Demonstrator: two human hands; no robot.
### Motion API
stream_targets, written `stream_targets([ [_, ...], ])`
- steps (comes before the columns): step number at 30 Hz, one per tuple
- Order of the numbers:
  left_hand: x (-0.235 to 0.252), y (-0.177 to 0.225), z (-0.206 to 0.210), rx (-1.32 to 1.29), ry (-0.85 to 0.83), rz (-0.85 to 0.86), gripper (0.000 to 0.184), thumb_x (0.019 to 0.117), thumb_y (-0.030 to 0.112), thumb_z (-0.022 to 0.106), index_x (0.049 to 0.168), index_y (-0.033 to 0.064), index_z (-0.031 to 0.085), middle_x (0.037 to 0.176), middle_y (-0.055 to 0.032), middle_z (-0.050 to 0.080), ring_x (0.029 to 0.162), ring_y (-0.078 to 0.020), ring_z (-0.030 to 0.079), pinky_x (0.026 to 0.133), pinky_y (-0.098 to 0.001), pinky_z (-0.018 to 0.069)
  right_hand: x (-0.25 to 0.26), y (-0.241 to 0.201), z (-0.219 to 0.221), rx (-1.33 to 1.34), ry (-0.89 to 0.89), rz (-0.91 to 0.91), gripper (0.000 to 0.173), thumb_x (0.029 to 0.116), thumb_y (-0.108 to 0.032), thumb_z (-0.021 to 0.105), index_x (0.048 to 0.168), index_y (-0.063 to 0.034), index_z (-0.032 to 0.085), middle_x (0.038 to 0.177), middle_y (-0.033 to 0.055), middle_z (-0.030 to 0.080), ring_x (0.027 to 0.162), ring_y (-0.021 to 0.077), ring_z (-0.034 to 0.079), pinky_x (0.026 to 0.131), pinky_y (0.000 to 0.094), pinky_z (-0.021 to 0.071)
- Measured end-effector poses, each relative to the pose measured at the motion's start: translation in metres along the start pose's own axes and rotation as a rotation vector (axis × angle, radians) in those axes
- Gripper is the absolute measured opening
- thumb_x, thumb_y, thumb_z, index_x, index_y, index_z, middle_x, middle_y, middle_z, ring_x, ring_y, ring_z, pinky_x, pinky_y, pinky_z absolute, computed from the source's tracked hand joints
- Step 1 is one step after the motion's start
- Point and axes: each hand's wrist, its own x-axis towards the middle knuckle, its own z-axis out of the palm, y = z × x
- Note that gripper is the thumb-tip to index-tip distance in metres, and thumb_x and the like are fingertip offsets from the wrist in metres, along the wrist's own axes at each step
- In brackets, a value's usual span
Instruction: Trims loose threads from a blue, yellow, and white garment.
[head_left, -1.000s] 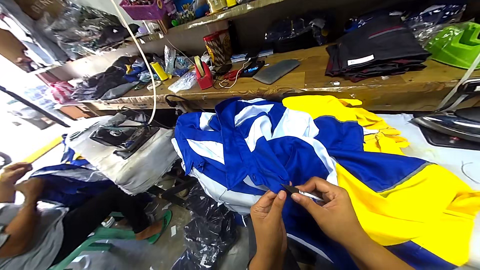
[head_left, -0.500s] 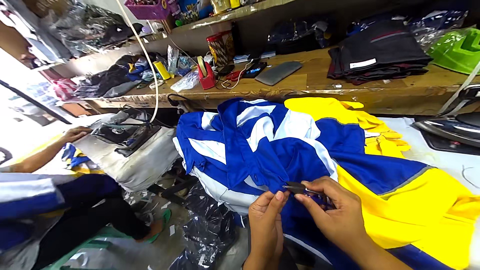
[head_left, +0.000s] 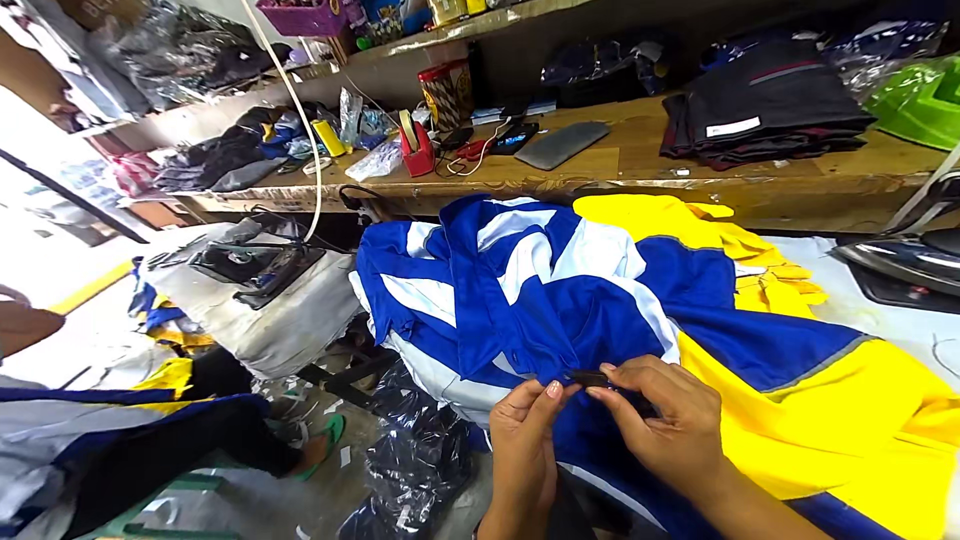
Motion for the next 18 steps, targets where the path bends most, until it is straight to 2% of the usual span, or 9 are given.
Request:
stream_targets([
  [6, 0.0003, 0.0013, -0.0009, -0.017, -0.013, -0.016, 0.013, 0.0948, -0.002, 0.062, 0.091, -0.0024, 0.074, 0.089, -0.0142, 0.077, 0.084, -0.0174, 0.076, 0.086, -0.0312, 0.0613, -0.0016, -0.0006, -0.002, 0.029, -0.017, 0.026, 0.025, 0.0979, -0.033, 0.068, 0.098, -0.0087, 0.075, 0.089, 0.0032, 0.073, 0.081, 0.0057, 0.066, 0.069, 0.0209, 0.0496],
  [15, 0.0024, 0.0039, -0.0047, 0.035, -0.057, -0.03, 0.014, 0.0948, -0.003, 0.061, 0.091, -0.0015, 0.074, 0.09, -0.0126, 0.077, 0.087, -0.0177, 0.076, 0.089, -0.0333, 0.0608, 0.0047, 0.0, -0.0029, 0.007, -0.052, -0.011, 0.025, 0.0997, -0.031, 0.065, 0.093, -0.0096, 0.075, 0.084, 0.0024, 0.072, 0.074, 0.0068, 0.063, 0.062, 0.0228, 0.0449],
  [18, 0.0028, 0.0021, -0.007, 0.015, -0.058, -0.023, 0.012, 0.0952, 0.0, 0.063, 0.093, -0.0007, 0.075, 0.092, -0.0119, 0.076, 0.087, -0.0156, 0.074, 0.088, -0.0312, 0.0601, 0.0007, -0.0014, -0.0056, 0.065, -0.098, 0.001, 0.028, 0.0991, -0.037, 0.066, 0.1, -0.0102, 0.076, 0.087, 0.0021, 0.072, 0.078, 0.0066, 0.065, 0.066, 0.0228, 0.0476],
])
